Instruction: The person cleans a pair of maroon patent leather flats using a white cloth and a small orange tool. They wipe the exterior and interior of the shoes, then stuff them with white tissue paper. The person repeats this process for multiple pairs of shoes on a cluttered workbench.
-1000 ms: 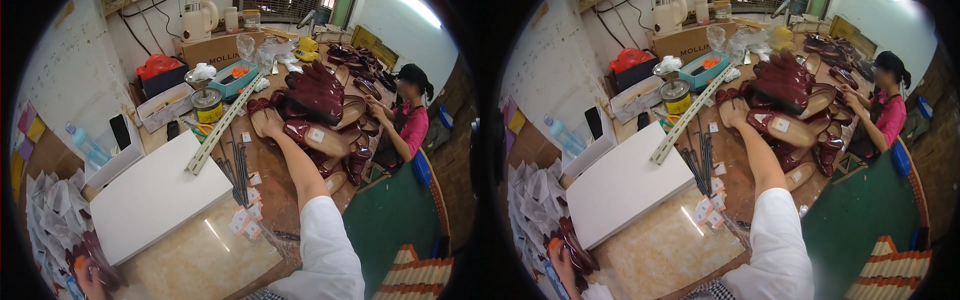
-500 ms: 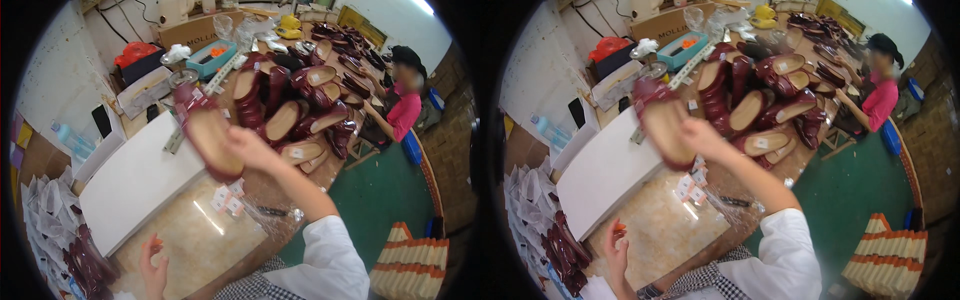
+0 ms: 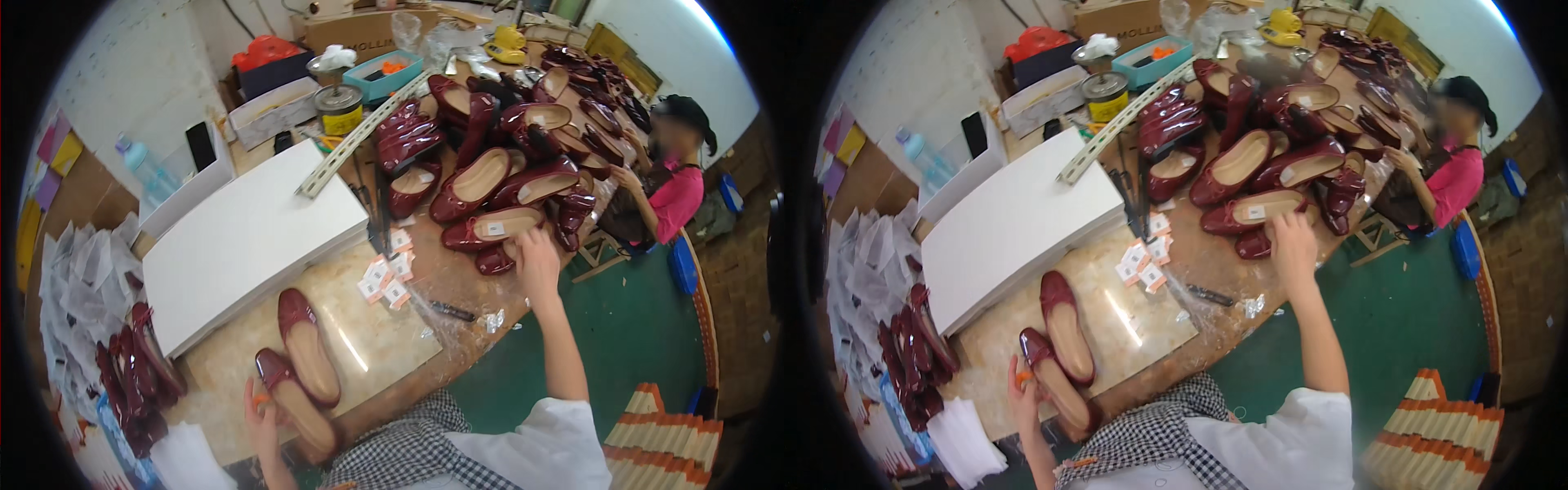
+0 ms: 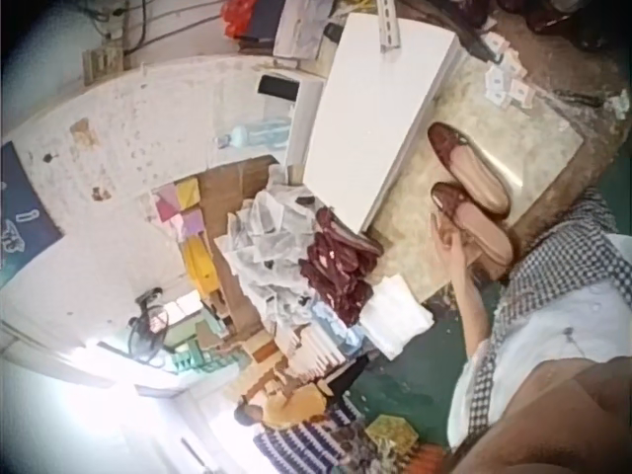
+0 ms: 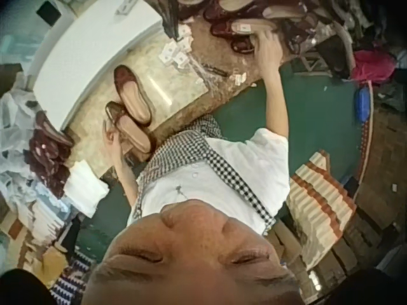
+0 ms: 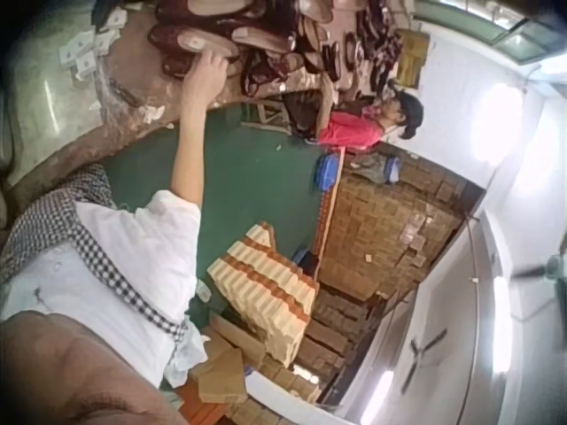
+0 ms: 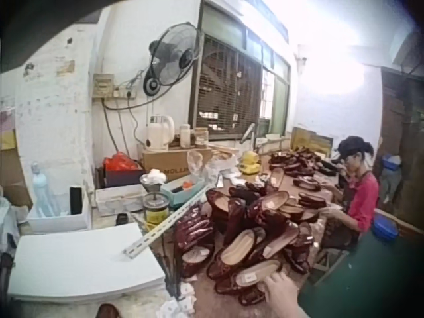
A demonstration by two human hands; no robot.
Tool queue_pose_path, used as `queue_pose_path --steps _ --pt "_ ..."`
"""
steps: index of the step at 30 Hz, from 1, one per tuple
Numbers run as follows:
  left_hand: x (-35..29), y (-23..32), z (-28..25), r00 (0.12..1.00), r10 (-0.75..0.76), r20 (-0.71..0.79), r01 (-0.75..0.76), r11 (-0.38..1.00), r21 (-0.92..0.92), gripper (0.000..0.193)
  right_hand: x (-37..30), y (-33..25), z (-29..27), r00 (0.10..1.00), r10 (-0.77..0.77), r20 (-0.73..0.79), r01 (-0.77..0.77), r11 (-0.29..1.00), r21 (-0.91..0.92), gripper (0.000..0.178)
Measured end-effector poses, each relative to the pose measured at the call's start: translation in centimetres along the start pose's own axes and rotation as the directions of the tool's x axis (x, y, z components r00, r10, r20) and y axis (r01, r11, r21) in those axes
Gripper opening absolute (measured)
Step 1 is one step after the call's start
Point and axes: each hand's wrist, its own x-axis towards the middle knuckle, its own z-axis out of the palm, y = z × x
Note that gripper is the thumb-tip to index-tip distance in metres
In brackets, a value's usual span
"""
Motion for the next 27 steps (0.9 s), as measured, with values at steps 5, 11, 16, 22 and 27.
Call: queue_pose_path --steps 5,11,16,22,27 --pt "-0.8 1.9 3.2 0.816 0.577 -0.030 -0.485 0.712 0.507 0.056 5.3 -0.3 3.4 0.970 -0.244 -0.005 0.244 0.970 0.003 0.024" --pt "-3.5 3.7 7.8 0.552 0.506 0.663 -0.818 0.175 0.547 0.032 12.5 2.2 8.6 0.935 -0.234 0.269 0.328 0.859 -0.392 0.015" --pt "-4.5 1.9 6.8 0.493 0.475 0.728 -0.870 0.252 0.424 0.020 8.5 -9.8 -4.3 0.854 -0.400 0.334 0.247 0.875 0.416 0.021" --pt "4.5 9.7 6.8 0.502 0.535 0.679 -0.853 0.178 0.490 0.035 -4.9 -22.0 4.0 0.804 -0.434 0.406 0.176 0.826 0.535 0.025" --pt "22.2 14.7 4.6 0.699 0.680 0.221 -0.343 0.048 0.938 0.060 -4.9 -29.7 3.2 0.739 -0.534 0.410 0.189 0.748 0.636 0.021"
